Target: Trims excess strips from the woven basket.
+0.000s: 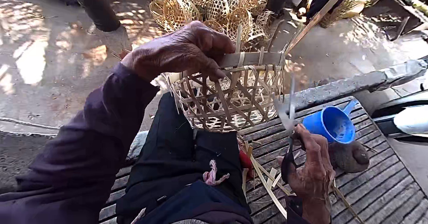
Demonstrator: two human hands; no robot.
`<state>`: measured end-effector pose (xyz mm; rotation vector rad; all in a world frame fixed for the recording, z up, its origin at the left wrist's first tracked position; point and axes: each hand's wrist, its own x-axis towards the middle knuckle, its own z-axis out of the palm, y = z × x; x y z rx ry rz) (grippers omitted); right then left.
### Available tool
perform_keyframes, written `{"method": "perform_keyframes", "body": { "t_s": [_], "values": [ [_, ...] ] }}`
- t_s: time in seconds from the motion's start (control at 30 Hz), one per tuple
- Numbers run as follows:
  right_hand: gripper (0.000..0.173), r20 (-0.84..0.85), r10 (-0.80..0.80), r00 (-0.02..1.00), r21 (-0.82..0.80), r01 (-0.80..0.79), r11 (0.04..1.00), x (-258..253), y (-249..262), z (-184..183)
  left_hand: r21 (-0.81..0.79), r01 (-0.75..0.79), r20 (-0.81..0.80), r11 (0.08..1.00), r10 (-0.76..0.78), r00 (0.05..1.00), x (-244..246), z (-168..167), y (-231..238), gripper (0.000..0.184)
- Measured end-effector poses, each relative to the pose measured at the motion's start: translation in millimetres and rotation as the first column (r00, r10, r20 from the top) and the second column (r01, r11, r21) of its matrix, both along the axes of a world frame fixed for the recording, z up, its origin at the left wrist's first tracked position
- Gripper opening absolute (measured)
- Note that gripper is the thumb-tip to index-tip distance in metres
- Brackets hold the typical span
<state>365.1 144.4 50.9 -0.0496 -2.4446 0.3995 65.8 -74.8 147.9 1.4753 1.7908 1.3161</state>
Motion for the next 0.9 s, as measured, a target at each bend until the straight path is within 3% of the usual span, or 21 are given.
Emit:
{"method": "perform_keyframes", "body": {
  "t_s": [0.17, 0.67, 0.9],
  "values": [
    [0.054, 0.141, -0.026, 0.99, 0.159, 0.003, 0.987, 5.6, 6.4, -13.2, -0.042, 0.021, 0.083, 0.999, -0.017, 0.996, -9.7, -11.6, 0.4, 0.024],
    [0.041, 0.115, 0.074, 0.991, 0.297, -0.105, 0.949, -16.6, 6.8, -3.1, -0.166, 0.108, 0.038, 0.98, -0.103, 0.994, -8.4, 4.6, 13.2, 0.025],
    [0.043, 0.16, 0.119, 0.98, 0.363, -0.171, 0.916, -28.2, -2.6, 17.7, -0.129, 0.16, 0.074, 0.979, -0.151, 0.986, -2.1, 1.1, 20.6, 0.026]
  ]
}}
